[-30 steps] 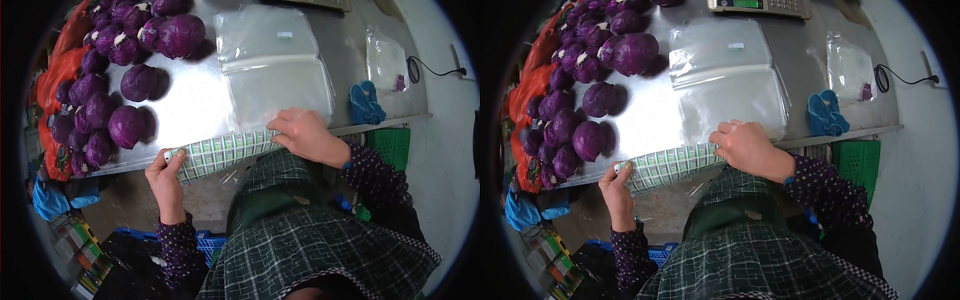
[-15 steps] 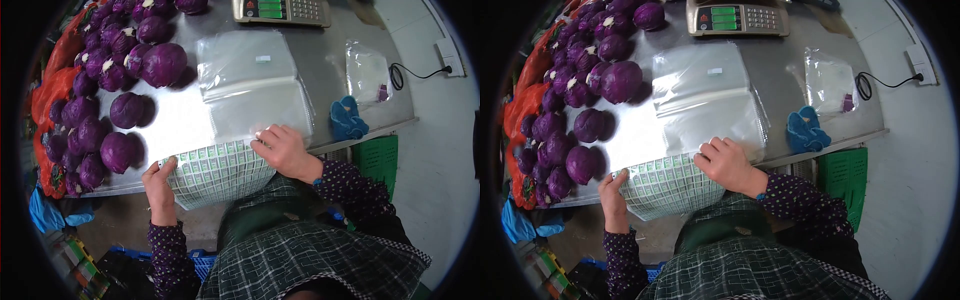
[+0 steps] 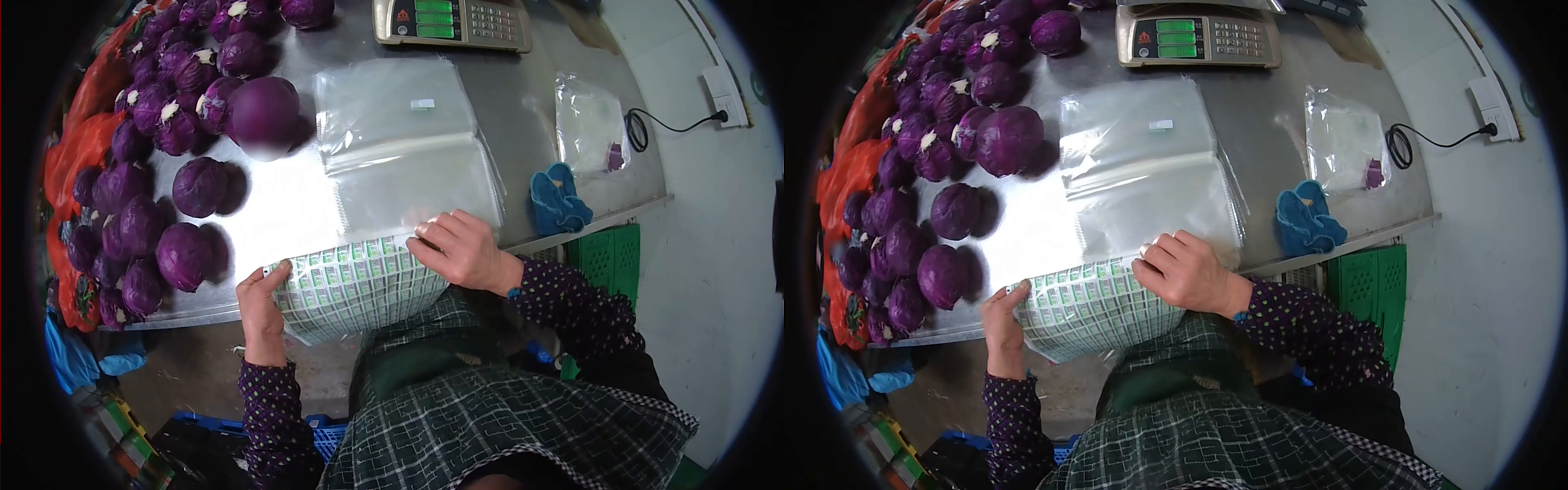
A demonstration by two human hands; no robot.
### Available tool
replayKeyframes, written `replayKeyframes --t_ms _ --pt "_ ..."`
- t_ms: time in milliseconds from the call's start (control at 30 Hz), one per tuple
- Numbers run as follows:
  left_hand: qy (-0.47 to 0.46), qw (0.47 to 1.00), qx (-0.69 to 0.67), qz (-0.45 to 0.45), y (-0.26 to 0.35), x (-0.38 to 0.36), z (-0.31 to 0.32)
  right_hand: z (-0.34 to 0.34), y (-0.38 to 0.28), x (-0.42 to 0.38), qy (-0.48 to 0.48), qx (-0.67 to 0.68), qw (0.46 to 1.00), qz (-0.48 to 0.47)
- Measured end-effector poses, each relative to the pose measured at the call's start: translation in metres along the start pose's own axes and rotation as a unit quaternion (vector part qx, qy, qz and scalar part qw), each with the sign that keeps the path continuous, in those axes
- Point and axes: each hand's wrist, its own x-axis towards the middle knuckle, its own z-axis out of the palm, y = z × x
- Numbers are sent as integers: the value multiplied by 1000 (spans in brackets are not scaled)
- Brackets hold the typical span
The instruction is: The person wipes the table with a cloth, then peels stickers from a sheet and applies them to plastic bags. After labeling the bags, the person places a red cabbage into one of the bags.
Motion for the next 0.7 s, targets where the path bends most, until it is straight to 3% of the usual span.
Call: replayKeyframes --t_ms 233,367,467,500,533,600,667,700 --pt "-3 999 -37 -37 -3 4 -2 6 -2 0 22 -8 1000 -4" --pt "2 999 -40 -33 -11 11 -12 6 1 9 33 22 998 -39" --pt "2 999 -26 -36 -17 18 -23 7 4 3 35 68 997 -13" --pt "-6 999 -26 -19 -15 19 -29 4 3 0 28 165 967 191" --pt "-16 999 -27 -4 -8 19 -30 0 3 -4 23 254 886 387" --pt "-75 997 15 23 11 8 -29 -7 41 -3 91 418 664 613" --pt "-131 983 113 62 26 -11 6 9 60 -16 94 403 659 628" --pt "-213 962 157 68 13 -2 13 19 68 -22 88 396 657 636"
